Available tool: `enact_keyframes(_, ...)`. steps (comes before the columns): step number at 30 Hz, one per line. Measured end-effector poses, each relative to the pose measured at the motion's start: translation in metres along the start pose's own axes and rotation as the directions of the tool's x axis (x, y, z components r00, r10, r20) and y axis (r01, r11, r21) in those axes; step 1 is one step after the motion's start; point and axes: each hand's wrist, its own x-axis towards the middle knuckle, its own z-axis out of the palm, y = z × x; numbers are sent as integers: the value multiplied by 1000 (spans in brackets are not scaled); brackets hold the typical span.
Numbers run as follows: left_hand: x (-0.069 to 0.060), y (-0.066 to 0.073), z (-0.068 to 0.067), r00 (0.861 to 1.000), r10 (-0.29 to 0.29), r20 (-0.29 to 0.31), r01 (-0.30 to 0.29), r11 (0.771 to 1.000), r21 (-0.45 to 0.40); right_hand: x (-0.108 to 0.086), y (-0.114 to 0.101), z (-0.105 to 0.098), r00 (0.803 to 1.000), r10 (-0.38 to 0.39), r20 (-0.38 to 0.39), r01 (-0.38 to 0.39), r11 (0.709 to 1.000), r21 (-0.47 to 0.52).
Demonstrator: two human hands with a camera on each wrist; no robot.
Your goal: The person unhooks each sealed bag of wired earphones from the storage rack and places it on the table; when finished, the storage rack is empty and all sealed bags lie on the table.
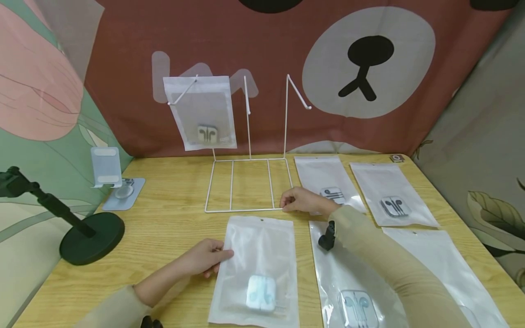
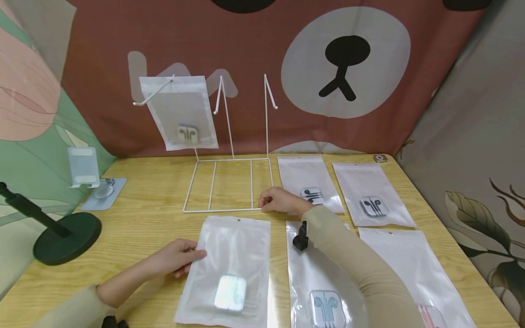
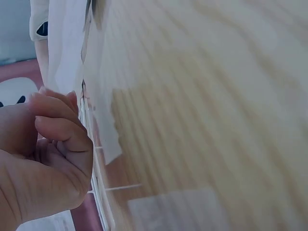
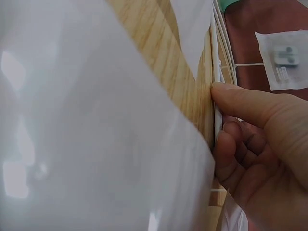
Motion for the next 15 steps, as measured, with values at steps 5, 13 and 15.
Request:
enact_keyframes(5,1,2,2,999,-18,30,17,1000,7,0,-1,0,1000,-8,0,8,1000,-12)
enact_keyframes(13,4,1,5,997,-19,73,18,1000,15,-1,-1,1,1000,-26,-5,26,1000,5)
enact_keyframes(15,4,1,5,997,-26,77,25,999,20,-4,-8,1,1000,-24,-6,24,1000,6)
